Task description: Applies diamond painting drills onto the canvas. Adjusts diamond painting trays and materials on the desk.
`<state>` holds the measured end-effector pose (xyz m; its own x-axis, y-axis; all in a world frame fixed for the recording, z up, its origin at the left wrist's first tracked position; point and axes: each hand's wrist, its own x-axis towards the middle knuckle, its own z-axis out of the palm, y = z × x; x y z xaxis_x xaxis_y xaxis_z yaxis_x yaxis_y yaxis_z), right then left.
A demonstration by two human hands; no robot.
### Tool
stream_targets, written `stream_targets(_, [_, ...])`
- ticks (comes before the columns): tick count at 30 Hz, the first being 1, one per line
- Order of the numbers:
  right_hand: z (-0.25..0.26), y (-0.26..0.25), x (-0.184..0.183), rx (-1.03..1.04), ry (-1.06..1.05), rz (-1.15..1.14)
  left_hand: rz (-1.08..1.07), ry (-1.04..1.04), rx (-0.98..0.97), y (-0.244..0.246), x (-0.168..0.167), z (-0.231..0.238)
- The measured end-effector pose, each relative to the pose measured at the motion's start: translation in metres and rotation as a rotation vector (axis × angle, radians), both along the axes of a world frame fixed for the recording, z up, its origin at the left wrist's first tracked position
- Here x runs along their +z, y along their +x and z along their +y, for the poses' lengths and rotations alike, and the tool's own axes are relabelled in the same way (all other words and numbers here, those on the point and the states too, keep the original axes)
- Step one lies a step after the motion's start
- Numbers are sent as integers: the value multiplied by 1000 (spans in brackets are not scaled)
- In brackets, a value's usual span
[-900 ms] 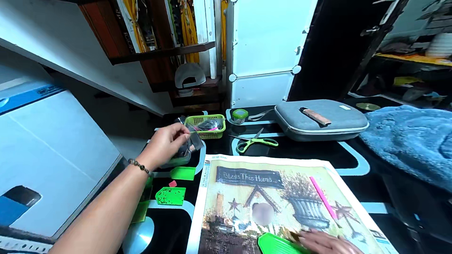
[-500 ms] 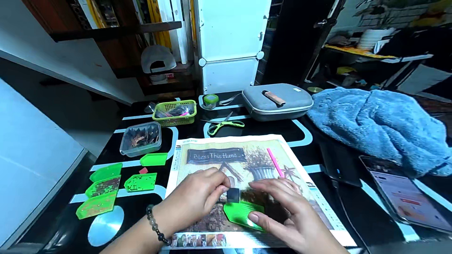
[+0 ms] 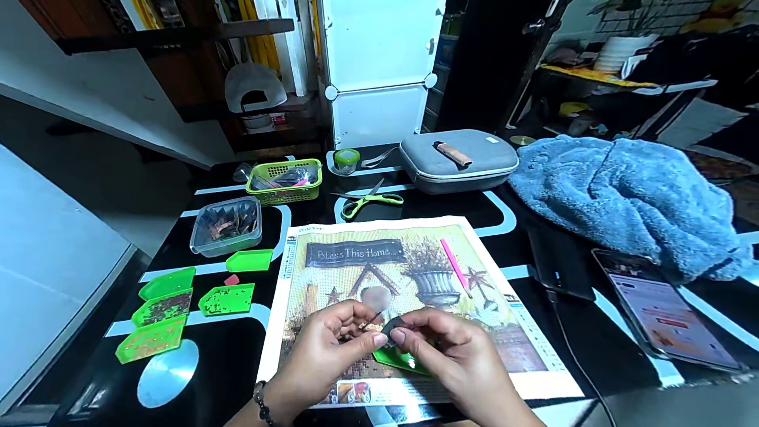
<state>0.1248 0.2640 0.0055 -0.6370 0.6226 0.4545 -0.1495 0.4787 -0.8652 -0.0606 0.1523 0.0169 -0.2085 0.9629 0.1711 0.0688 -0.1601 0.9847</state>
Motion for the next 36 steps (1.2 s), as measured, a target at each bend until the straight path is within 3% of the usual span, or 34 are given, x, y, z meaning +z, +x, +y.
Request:
stream_targets(5, [12, 9, 1, 29, 61, -118, 277, -47, -13, -12, 3, -1])
stream_targets(10, [24, 14, 8, 10, 261, -295, 628, -177, -143, -22, 18, 5])
stream_targets(14, [27, 15, 7, 30, 295, -378, 812, -245, -232, -21, 32, 11])
stream_targets(27, [29, 15, 1, -24, 357, -456, 1073, -114, -259, -12, 42, 20])
stream_targets(36, [30, 17, -3, -43, 388, -472, 1121, -45, -240, -11, 40, 19])
